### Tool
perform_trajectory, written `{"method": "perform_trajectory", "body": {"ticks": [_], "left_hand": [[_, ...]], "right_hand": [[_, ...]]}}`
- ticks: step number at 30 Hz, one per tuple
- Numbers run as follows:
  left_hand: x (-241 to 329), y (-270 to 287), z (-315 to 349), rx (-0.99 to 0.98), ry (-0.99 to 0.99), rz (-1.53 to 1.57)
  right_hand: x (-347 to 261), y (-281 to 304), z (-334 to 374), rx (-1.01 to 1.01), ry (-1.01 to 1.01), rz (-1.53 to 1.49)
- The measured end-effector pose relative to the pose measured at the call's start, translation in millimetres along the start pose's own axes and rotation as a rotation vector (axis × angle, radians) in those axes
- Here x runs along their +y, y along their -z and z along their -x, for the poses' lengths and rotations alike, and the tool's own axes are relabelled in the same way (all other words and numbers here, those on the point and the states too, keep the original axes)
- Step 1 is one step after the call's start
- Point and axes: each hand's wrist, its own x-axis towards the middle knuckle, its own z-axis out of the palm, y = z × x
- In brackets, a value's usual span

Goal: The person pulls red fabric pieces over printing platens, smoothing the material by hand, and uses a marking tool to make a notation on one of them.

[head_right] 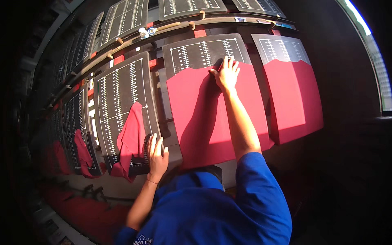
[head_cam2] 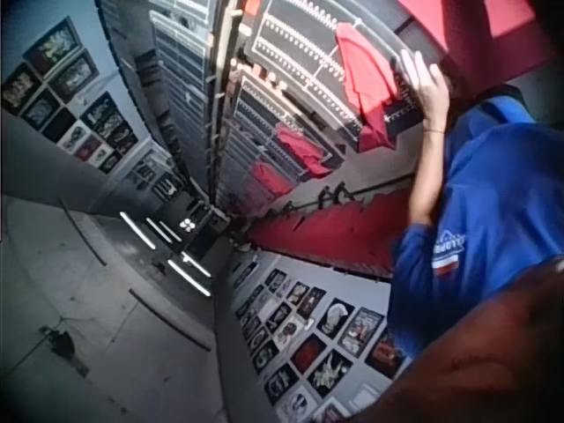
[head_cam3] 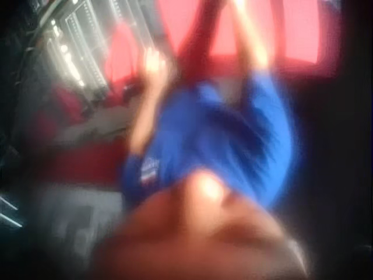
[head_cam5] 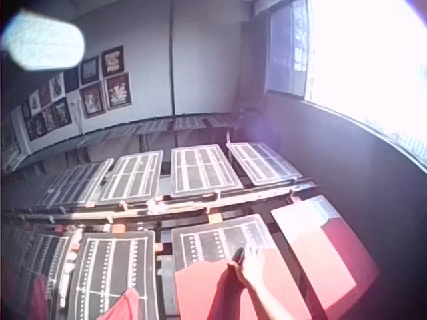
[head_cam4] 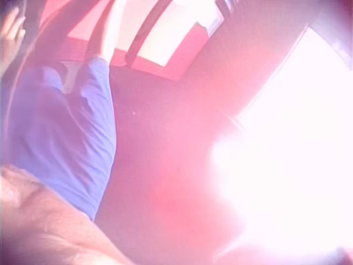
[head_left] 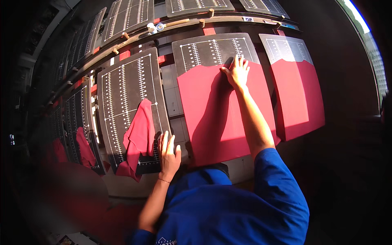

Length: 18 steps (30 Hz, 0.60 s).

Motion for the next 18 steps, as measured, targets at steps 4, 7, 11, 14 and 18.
{"method": "perform_trajectory", "body": {"ticks": [4,7,11,14,18], "left_hand": [[-41,31,43,0.209,0.223,-0.243],[-68,41,61,0.162,0.43,-0.341],[-95,44,67,0.093,0.348,-0.377],[-116,49,62,0.001,0.205,-0.38],[-161,61,50,0.034,0.132,-0.145]], "right_hand": [[5,-2,8,0.011,0.03,-0.017],[20,22,86,-0.039,0.065,-0.016],[55,90,248,-0.156,-0.006,-0.055],[66,135,364,-0.297,-0.206,0.056],[51,142,469,-0.292,-0.452,0.129]]}}
